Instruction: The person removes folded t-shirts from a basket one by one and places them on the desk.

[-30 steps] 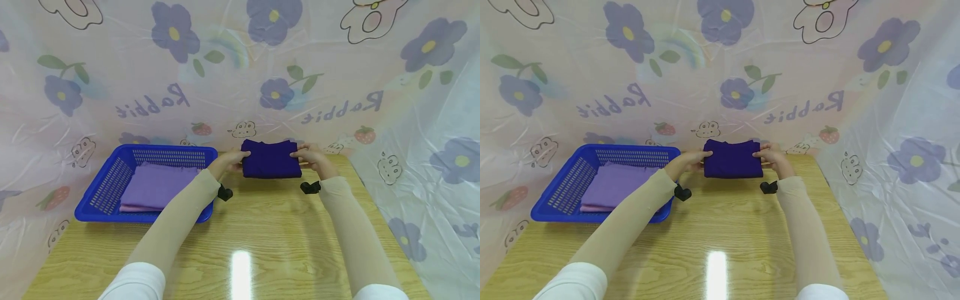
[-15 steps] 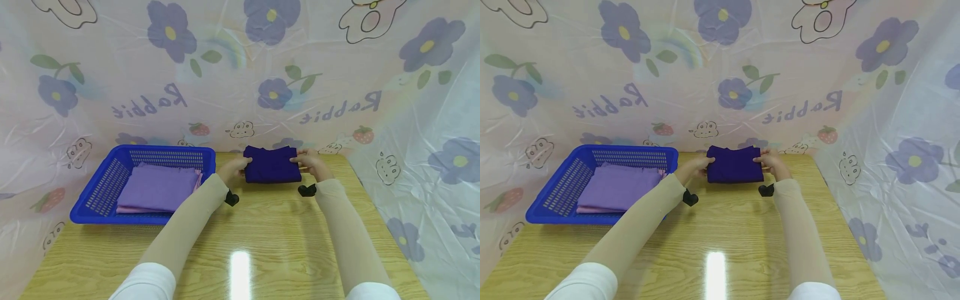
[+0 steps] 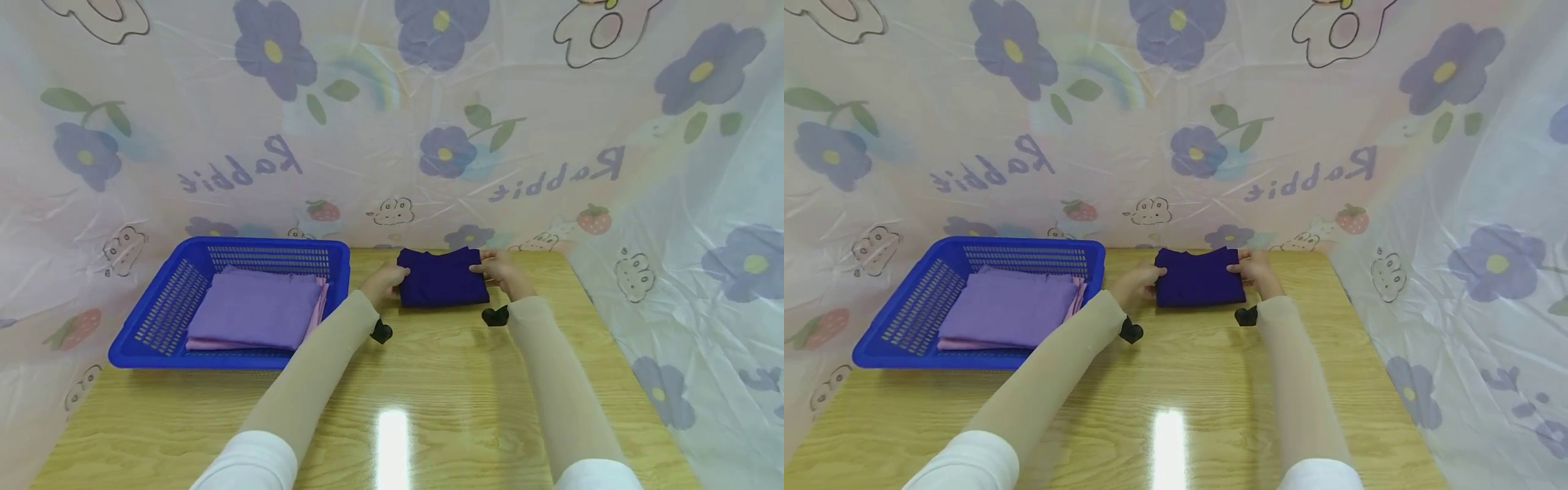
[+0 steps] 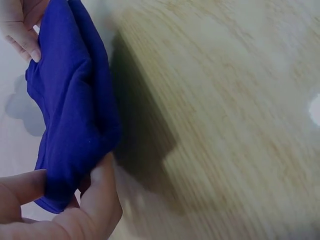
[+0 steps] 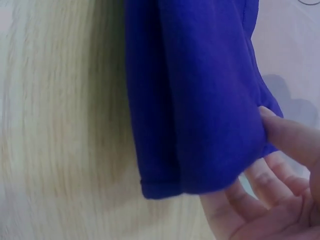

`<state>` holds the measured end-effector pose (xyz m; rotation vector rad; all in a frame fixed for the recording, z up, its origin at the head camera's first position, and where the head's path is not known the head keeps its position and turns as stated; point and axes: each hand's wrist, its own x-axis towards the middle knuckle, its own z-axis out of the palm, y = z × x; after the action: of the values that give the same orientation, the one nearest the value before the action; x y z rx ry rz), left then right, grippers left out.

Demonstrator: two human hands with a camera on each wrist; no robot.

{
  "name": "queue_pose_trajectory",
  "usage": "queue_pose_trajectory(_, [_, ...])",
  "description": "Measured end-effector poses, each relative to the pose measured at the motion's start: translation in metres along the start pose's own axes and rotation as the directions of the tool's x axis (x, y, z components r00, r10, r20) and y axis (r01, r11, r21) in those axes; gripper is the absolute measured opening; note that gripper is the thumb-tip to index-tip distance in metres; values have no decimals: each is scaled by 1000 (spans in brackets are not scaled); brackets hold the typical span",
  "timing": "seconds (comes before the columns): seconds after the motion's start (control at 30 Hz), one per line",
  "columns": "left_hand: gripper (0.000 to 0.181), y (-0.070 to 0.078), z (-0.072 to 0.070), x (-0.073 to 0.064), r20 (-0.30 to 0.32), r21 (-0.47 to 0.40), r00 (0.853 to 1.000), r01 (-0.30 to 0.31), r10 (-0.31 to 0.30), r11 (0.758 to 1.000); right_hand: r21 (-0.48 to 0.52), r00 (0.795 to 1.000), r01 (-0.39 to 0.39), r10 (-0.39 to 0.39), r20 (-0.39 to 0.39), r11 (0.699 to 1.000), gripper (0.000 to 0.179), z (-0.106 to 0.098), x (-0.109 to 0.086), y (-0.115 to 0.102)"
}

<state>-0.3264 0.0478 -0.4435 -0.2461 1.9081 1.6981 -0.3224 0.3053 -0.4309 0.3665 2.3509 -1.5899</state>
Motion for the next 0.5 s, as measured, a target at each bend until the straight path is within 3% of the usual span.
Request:
queue_pose_trajectory(0.2, [40,-8,7,15,-97,41,995,21,-17,999,-29,1000,3,-3,-12,1000,46,6,5,9])
queue_pose_trajectory(0.5, [40,-8,20,-3,-196,70,980,-3,16,998,-88,998,15,-20,-56,996,51,6,9,23])
